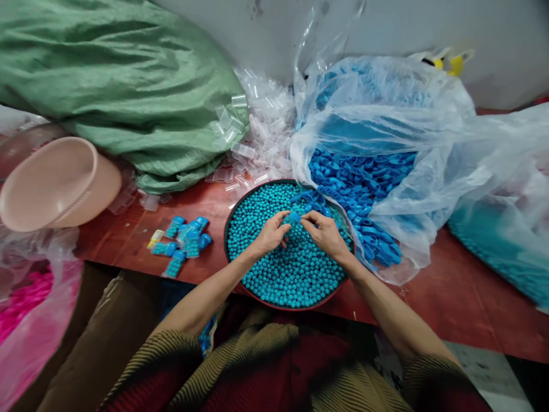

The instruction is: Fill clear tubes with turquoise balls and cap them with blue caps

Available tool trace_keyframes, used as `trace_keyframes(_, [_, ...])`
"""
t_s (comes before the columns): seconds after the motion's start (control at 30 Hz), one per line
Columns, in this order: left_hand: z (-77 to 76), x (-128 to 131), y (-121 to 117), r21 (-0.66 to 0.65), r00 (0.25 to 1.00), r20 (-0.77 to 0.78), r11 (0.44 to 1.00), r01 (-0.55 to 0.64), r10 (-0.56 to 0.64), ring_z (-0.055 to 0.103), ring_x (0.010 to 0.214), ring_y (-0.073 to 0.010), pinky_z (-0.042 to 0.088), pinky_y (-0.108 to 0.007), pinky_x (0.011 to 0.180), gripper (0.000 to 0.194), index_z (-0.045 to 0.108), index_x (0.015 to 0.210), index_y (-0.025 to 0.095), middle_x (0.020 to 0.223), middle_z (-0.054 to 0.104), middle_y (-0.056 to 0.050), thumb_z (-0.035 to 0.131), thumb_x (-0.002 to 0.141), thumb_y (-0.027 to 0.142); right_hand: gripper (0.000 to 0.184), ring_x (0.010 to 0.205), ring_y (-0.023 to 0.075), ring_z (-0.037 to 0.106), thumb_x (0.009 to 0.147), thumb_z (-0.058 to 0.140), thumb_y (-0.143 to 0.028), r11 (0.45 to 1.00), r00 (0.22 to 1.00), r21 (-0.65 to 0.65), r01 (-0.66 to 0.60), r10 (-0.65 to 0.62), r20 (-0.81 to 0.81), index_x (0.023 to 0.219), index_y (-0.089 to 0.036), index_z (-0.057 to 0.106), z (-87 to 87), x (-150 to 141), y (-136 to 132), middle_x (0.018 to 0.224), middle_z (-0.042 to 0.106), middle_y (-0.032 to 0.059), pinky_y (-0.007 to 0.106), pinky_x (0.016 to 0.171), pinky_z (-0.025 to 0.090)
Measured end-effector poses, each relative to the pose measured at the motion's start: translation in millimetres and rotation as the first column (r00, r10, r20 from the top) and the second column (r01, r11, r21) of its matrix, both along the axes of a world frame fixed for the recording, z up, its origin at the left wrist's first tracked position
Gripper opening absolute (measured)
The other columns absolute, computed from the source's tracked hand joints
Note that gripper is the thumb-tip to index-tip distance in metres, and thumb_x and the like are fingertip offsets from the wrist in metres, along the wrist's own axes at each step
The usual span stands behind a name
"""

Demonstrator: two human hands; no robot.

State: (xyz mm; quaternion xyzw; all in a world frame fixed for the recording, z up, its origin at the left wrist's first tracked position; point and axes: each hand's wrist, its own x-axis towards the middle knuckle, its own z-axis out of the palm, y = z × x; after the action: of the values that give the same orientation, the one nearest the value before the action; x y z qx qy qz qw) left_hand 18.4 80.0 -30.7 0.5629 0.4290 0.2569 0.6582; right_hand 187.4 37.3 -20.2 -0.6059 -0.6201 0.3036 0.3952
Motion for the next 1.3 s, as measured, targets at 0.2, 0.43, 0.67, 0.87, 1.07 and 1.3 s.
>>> trace_keyframes(0.2, [-0.9,-20,5,-0.008,0.998,-0.052,0.999,0.036,-0.037,0.051,0.05,-0.0057,0.039,-0.015,0.037,0.043,0.047,0.121,0.015,0.082,0.054,-0.001,0.052,0.08,0.026,0.019,0.064,0.0142,0.057,0.082,0.051,-0.031,0.992,0.988,-0.1,-0.083,0.095,0.125,0.077,-0.019,0.065,3.1,13,-9,0.068,0.064,0.0,0.025,0.064,0.042])
trace_keyframes(0.43, [1.2,-18,0,0.035,0.993,-0.073,0.995,0.097,-0.094,0.047,0.045,-0.0037,0.034,-0.014,0.036,0.042,0.049,0.122,0.017,0.082,0.059,0.0,0.054,0.08,0.025,0.021,0.068,0.0144,0.059,0.083,0.051,-0.031,0.993,0.992,0.001,-0.119,0.118,0.044,0.084,-0.018,0.068,0.6,-1,-7,0.074,0.067,0.0011,0.025,0.068,0.044])
trace_keyframes(0.67, [-0.4,-20,-1,0.021,0.992,-0.053,0.993,0.117,-0.116,0.048,0.048,-0.0046,0.037,-0.016,0.037,0.046,0.049,0.124,0.016,0.087,0.059,-0.002,0.054,0.08,0.028,0.02,0.054,0.0109,0.053,0.083,0.051,-0.034,0.995,0.993,-0.095,-0.014,0.002,-0.122,0.085,-0.019,0.063,-4.6,-1,-11,0.068,0.062,-0.0016,0.023,0.055,0.043])
trace_keyframes(0.87, [7.0,-8,-14,-0.028,0.999,0.031,0.999,0.02,-0.019,0.049,0.049,-0.0061,0.036,-0.017,0.037,0.063,0.036,0.138,0.016,0.088,0.06,-0.004,0.055,0.079,0.027,0.021,0.046,0.0089,0.047,0.081,0.055,-0.039,0.989,0.937,-0.136,0.063,-0.106,-0.333,0.077,-0.019,0.06,-10.4,-26,-12,0.064,0.056,-0.0033,0.022,0.045,0.041])
trace_keyframes(1.07, [13.7,-7,-20,-0.066,0.998,0.053,0.997,-0.037,0.04,0.048,0.046,-0.0046,0.034,-0.016,0.036,0.066,0.039,0.138,0.02,0.087,0.059,-0.003,0.058,0.075,0.025,0.021,0.053,0.0101,0.049,0.082,0.054,-0.037,0.995,0.978,-0.097,0.025,-0.045,-0.204,0.078,-0.018,0.064,-4.3,-18,-16,0.069,0.06,-0.0011,0.023,0.052,0.041])
trace_keyframes(1.3, [3.8,-4,-27,-0.062,0.992,0.049,0.991,-0.116,0.119,0.04,0.04,-0.0018,0.032,-0.014,0.036,0.039,0.056,0.114,0.017,0.063,0.047,0.006,0.059,0.076,0.029,0.021,0.061,0.0122,0.054,0.084,0.051,-0.031,0.996,0.992,0.013,-0.089,0.089,-0.092,0.082,-0.017,0.067,-10.3,-20,-23,0.067,0.061,0.0,0.025,0.064,0.044])
